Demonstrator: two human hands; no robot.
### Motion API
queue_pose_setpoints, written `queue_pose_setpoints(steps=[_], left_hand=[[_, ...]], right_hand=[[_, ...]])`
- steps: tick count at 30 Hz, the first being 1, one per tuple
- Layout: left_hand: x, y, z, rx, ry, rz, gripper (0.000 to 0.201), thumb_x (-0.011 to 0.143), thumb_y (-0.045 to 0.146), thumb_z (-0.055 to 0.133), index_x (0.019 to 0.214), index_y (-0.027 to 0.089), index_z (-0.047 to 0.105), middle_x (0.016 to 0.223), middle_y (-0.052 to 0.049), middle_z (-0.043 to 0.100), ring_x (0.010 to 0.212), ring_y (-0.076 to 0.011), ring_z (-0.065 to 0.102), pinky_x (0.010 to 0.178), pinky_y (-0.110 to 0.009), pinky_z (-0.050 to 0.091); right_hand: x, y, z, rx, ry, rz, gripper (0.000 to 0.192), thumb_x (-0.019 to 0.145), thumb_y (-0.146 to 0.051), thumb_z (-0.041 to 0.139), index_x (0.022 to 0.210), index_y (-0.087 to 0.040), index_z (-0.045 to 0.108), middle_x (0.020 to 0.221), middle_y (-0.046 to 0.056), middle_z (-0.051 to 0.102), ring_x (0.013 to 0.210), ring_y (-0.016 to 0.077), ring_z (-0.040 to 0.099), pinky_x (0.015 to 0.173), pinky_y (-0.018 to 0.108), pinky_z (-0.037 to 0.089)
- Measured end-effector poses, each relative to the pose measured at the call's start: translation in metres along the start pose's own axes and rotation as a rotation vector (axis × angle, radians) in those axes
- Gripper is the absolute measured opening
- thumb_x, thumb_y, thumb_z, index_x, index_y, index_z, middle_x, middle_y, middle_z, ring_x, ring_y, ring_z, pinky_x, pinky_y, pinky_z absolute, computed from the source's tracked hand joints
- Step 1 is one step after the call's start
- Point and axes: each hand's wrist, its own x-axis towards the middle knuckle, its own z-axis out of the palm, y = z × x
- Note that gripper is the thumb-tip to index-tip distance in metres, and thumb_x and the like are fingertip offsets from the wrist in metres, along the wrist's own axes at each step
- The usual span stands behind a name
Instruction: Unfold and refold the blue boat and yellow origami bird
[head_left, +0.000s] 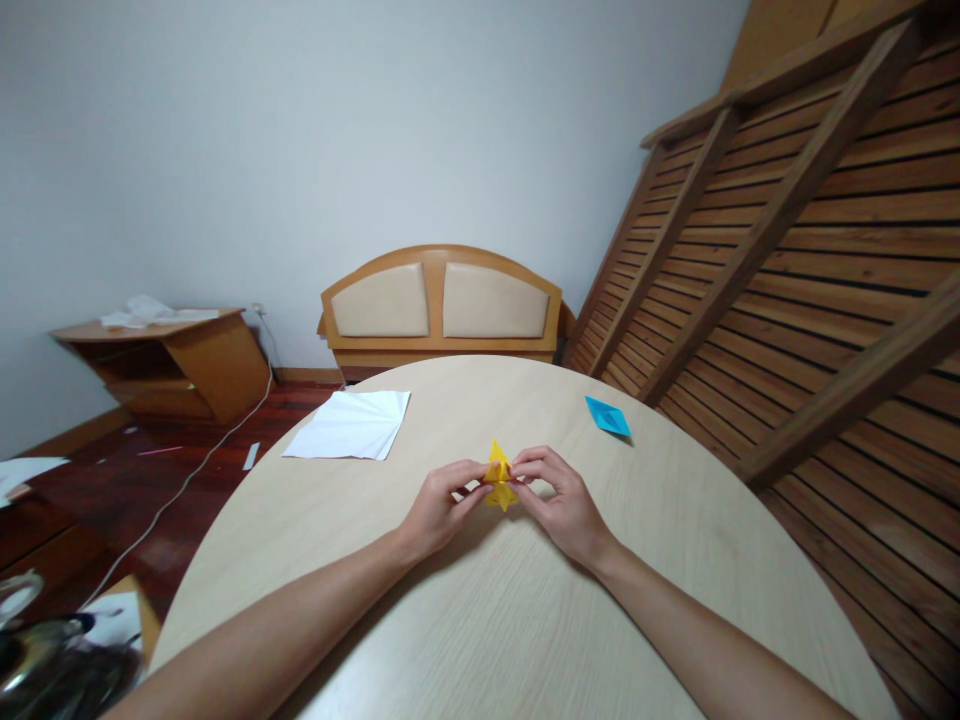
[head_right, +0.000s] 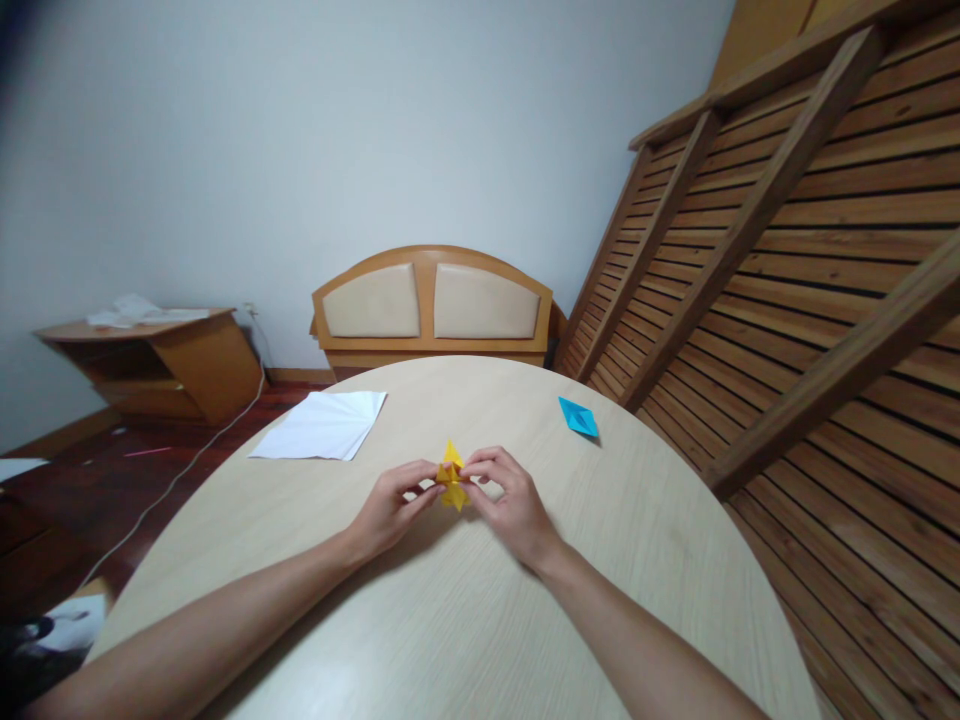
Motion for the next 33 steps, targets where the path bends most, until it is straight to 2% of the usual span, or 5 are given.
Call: queue_pose_setpoints(steps=[7, 13, 19, 24, 33], left_hand=[[0.0006, 0.0018, -0.0001, -0.011, 0.009, 0.069, 0.022, 0.094, 0.025, 0.057, 0.109, 0.021, 0.072, 0.104, -0.009, 0.074, 0.090, -0.0182, 0.068, 0.074, -0.027, 0.055], [0.0014, -0.0008, 0.0010, 0.022, 0.066, 0.202, 0.021, 0.094, 0.024, 0.059, 0.111, 0.018, 0.071, 0.100, -0.009, 0.075, 0.088, -0.0184, 0.069, 0.079, -0.030, 0.055], [-0.0001, -0.0060, 0.0015, 0.063, 0.095, 0.260, 0.025, 0.093, 0.019, 0.061, 0.118, 0.019, 0.066, 0.103, -0.010, 0.073, 0.090, -0.0180, 0.069, 0.081, -0.032, 0.056], [-0.0001, -0.0030, 0.0016, 0.047, 0.126, 0.270, 0.029, 0.092, 0.015, 0.061, 0.120, 0.020, 0.065, 0.098, -0.007, 0.068, 0.087, -0.0159, 0.066, 0.077, -0.029, 0.056], [-0.0010, -0.0064, 0.0017, 0.127, 0.148, 0.310, 0.028, 0.091, 0.009, 0.057, 0.115, 0.020, 0.068, 0.092, -0.006, 0.064, 0.084, -0.0148, 0.063, 0.073, -0.026, 0.053]], right_hand=[[0.0010, -0.0012, 0.0004, 0.017, 0.003, -0.015, 0.006, 0.089, -0.022, 0.064, 0.093, -0.025, 0.067, 0.098, 0.005, 0.066, 0.095, 0.0215, 0.063, 0.084, 0.037, 0.052], [-0.0024, 0.0043, 0.0038, 0.006, -0.015, 0.054, 0.017, 0.086, -0.023, 0.068, 0.102, -0.023, 0.061, 0.100, 0.005, 0.067, 0.094, 0.0202, 0.064, 0.082, 0.036, 0.053], [-0.0004, 0.0022, 0.0016, -0.041, -0.031, -0.034, 0.009, 0.087, -0.019, 0.067, 0.095, -0.023, 0.066, 0.090, 0.003, 0.070, 0.084, 0.0185, 0.064, 0.075, 0.032, 0.053], [-0.0003, 0.0020, 0.0005, -0.085, -0.006, -0.128, 0.019, 0.086, -0.009, 0.064, 0.097, -0.024, 0.069, 0.089, 0.003, 0.071, 0.083, 0.0179, 0.066, 0.075, 0.032, 0.054], [-0.0027, 0.0061, 0.0006, -0.143, 0.000, -0.159, 0.025, 0.086, -0.007, 0.062, 0.102, -0.024, 0.071, 0.094, 0.004, 0.069, 0.089, 0.0188, 0.066, 0.079, 0.032, 0.055]])
